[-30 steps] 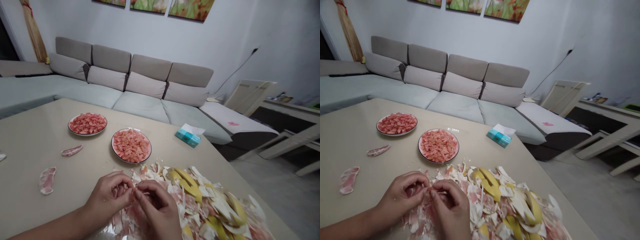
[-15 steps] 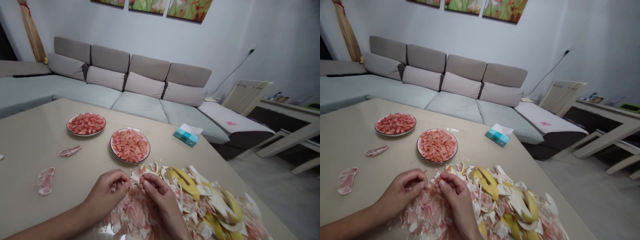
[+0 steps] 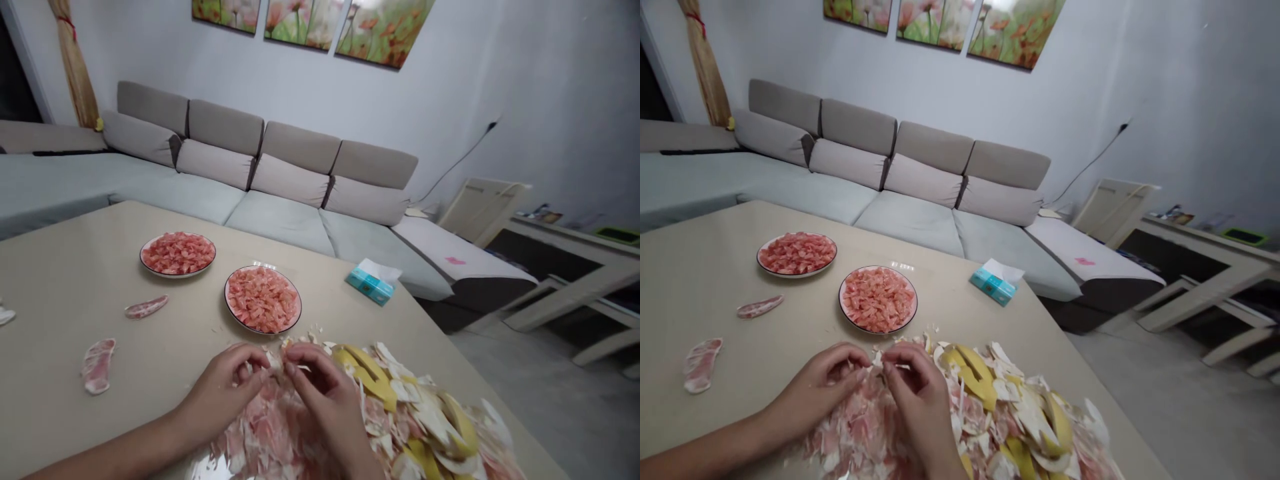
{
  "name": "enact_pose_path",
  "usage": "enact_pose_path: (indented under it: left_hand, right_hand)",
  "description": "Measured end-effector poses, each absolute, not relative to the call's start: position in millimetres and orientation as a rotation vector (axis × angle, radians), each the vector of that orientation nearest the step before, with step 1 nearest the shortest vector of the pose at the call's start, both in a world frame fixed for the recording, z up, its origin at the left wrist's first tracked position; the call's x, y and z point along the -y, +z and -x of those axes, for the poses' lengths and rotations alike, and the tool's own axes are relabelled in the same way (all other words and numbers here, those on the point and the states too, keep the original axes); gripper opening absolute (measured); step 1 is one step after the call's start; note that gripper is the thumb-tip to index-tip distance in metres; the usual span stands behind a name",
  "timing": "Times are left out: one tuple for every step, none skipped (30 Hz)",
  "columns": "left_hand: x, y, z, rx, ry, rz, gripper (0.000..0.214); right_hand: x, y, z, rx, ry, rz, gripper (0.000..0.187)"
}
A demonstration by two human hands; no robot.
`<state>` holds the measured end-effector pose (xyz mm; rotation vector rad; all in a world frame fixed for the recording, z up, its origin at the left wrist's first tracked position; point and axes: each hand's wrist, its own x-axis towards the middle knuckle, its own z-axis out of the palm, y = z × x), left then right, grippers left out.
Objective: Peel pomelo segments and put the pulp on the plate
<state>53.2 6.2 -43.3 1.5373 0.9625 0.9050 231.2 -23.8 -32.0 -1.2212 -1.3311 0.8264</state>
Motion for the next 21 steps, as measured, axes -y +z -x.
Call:
enact_pose_path:
  left_hand:
    - [-7.2,-43.9,-53.2,-0.926,0.892,-1.402,0.015]
    - [-8.2,-44.1,-53.1,-0.877,0.879,-1.258,0.017]
    - [-9.1,-43.7,-52.7,-0.826,0.869,-1.123,0.019]
    - [-10.0,-42.8,-52.2,-0.781,0.868,-1.009,0.021]
    - [-10.6,-41.5,-51.4,-0.746,0.882,-0.920,0.022]
    - [-11.2,-39.9,-50.6,-0.721,0.900,-0.854,0.022]
    - [-11.8,-38.3,-49.6,-0.705,0.919,-0.801,0.022]
    - [-12.3,-36.9,-48.7,-0.692,0.932,-0.752,0.022]
    - [-13.0,-35.7,-47.8,-0.680,0.940,-0.703,0.023]
    - [-13.9,-34.9,-47.1,-0.665,0.944,-0.653,0.023]
    - [-14.8,-34.5,-46.6,-0.647,0.945,-0.601,0.022]
    - [-15.8,-34.3,-46.2,-0.626,0.947,-0.549,0.022]
    - [-16.8,-34.2,-45.9,-0.602,0.949,-0.496,0.022]
    - [-17.6,-34.4,-45.7,-0.576,0.950,-0.445,0.022]
    - [-18.2,-34.5,-45.7,-0.542,0.950,-0.400,0.023]
    - [-18.4,-34.8,-45.7,-0.503,0.949,-0.362,0.025]
    - [-18.2,-35.0,-45.7,-0.464,0.948,-0.334,0.026]
    - [-17.4,-35.2,-45.9,-0.432,0.946,-0.315,0.027]
    - [-16.3,-35.3,-46.2,-0.411,0.942,-0.306,0.027]
    - [-14.7,-35.3,-46.7,-0.403,0.938,-0.301,0.028]
    - [-12.9,-35.1,-47.3,-0.404,0.935,-0.302,0.028]
  right_hand:
    - [17.6,-25.1,-232.5,1.416,0.756,1.221,0.006]
    - [9.0,-18.2,-233.2,1.493,0.690,1.222,0.007]
    - [-1.8,-11.8,-233.3,1.549,0.623,1.218,0.010]
    - [-14.8,-6.4,-232.7,1.592,0.549,1.213,0.012]
    - [-29.3,-2.5,-231.7,1.638,0.479,1.206,0.014]
    - [-44.5,0.1,-230.5,1.663,0.409,1.204,0.017]
    - [-59.5,1.5,-229.4,1.678,0.382,1.202,0.018]
    - [-73.0,2.0,-228.4,1.700,0.373,1.200,0.021]
    - [-83.7,2.3,-227.8,1.718,0.361,1.199,0.024]
    - [-90.7,2.6,-227.3,1.734,0.348,1.200,0.027]
    - [-93.1,3.3,-226.9,1.744,0.333,1.202,0.028]
    - [-90.7,4.3,-226.3,1.750,0.317,1.204,0.027]
    - [-83.4,5.4,-225.0,1.752,0.301,1.206,0.025]
    - [-71.9,6.3,-223.0,1.758,0.293,1.207,0.022]
    - [-57.1,6.5,-220.2,1.769,0.293,1.203,0.019]
    - [-40.4,5.6,-216.6,1.793,0.302,1.198,0.016]
    - [-23.2,3.1,-212.5,1.843,0.335,1.189,0.015]
    - [-6.7,-1.0,-208.4,1.909,0.390,1.162,0.017]
    - [7.8,-6.7,-204.6,1.958,0.423,1.143,0.021]
    - [19.5,-13.5,-201.3,1.990,0.427,1.118,0.024]
    - [28.0,-21.0,-198.9,2.012,0.410,1.091,0.025]
